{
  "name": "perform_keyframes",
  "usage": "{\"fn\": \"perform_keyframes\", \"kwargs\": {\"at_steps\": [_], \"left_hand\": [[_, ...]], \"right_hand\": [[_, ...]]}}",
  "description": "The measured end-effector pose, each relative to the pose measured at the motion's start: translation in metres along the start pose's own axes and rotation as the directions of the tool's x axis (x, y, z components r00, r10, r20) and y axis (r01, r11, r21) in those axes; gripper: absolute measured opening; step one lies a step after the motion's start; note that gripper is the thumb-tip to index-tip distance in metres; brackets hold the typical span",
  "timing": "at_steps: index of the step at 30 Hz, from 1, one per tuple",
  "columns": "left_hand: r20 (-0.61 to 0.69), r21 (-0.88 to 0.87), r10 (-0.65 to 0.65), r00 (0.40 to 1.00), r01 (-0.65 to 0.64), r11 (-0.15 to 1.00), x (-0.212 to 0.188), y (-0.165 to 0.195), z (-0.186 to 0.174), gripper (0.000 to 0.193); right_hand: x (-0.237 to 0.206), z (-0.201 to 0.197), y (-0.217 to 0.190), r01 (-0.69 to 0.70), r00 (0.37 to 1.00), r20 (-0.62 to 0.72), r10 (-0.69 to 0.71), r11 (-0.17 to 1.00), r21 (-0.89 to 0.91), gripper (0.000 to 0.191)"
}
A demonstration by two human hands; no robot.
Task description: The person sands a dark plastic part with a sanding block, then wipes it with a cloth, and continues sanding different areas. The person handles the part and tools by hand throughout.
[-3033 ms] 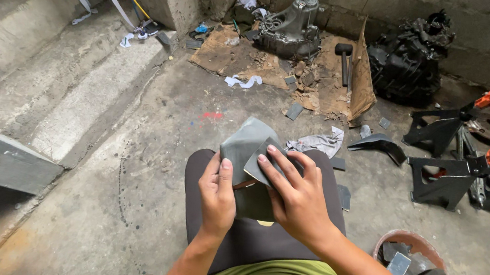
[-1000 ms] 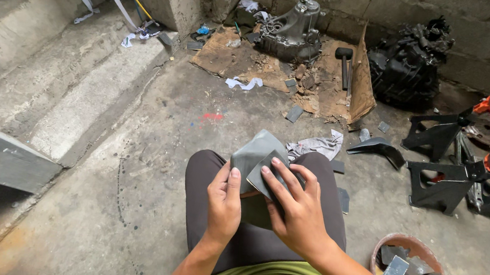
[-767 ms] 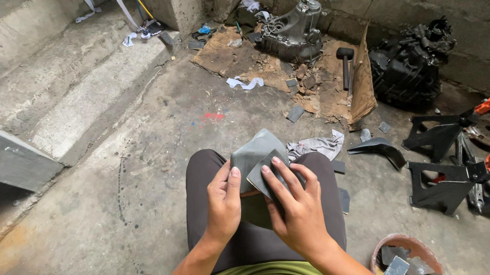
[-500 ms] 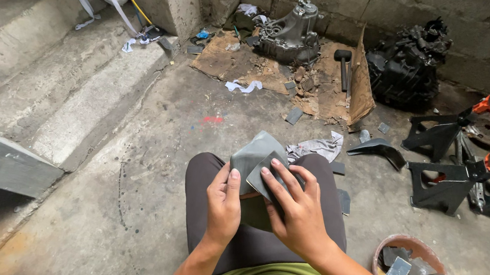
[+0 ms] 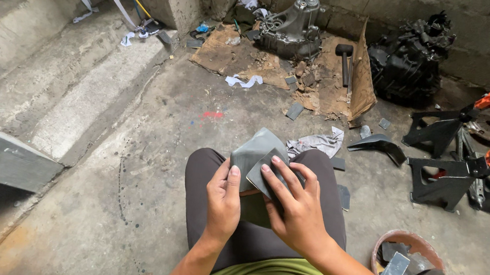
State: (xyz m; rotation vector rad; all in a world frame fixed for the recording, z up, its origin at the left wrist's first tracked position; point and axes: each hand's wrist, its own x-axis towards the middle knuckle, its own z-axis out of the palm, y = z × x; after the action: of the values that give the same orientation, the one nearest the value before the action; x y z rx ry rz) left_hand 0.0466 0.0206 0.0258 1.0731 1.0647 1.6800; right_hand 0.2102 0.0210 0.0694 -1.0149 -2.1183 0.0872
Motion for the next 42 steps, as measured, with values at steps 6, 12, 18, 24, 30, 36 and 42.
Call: {"fn": "perform_keyframes", "kwargs": {"at_steps": [6, 12, 18, 24, 30, 36, 42], "left_hand": [[0.004, -0.003, -0.006, 1.000, 0.006, 1.000, -0.003, -0.005, -0.002, 0.038], [0.028, -0.030, -0.042, 0.999, 0.043, 0.999, -0.013, -0.007, -0.002, 0.037], [0.010, -0.034, -0.083, 0.997, 0.083, 0.996, -0.011, -0.006, 0.000, 0.037], [-0.042, -0.063, -0.081, 0.996, 0.078, 0.995, 0.004, 0.003, 0.002, 0.037], [-0.001, -0.048, 0.046, 0.999, -0.046, 0.998, 0.005, 0.009, 0.013, 0.039], [-0.002, 0.061, 0.096, 0.995, -0.096, 0.994, 0.015, 0.011, 0.019, 0.039], [0.066, -0.251, 0.003, 0.998, 0.014, 0.968, 0.022, 0.022, 0.025, 0.044]], "right_hand": [[-0.007, 0.006, 0.002, -0.004, 1.000, -0.007, 0.004, 1.000, -0.002, 0.065], [-0.017, 0.010, -0.002, -0.036, 0.999, -0.002, 0.036, 0.999, 0.013, 0.068], [-0.019, 0.013, 0.003, -0.030, 1.000, 0.009, 0.030, 1.000, 0.000, 0.068], [0.002, 0.010, 0.006, 0.036, 0.999, 0.005, -0.036, 0.997, -0.063, 0.056], [0.027, 0.001, 0.005, 0.072, 0.997, -0.027, -0.076, 0.989, -0.129, 0.055], [0.026, -0.005, 0.002, 0.090, 0.994, -0.049, -0.097, 0.988, -0.125, 0.053], [0.031, -0.012, 0.004, 0.085, 0.991, -0.092, -0.100, 0.984, -0.156, 0.053]]}}
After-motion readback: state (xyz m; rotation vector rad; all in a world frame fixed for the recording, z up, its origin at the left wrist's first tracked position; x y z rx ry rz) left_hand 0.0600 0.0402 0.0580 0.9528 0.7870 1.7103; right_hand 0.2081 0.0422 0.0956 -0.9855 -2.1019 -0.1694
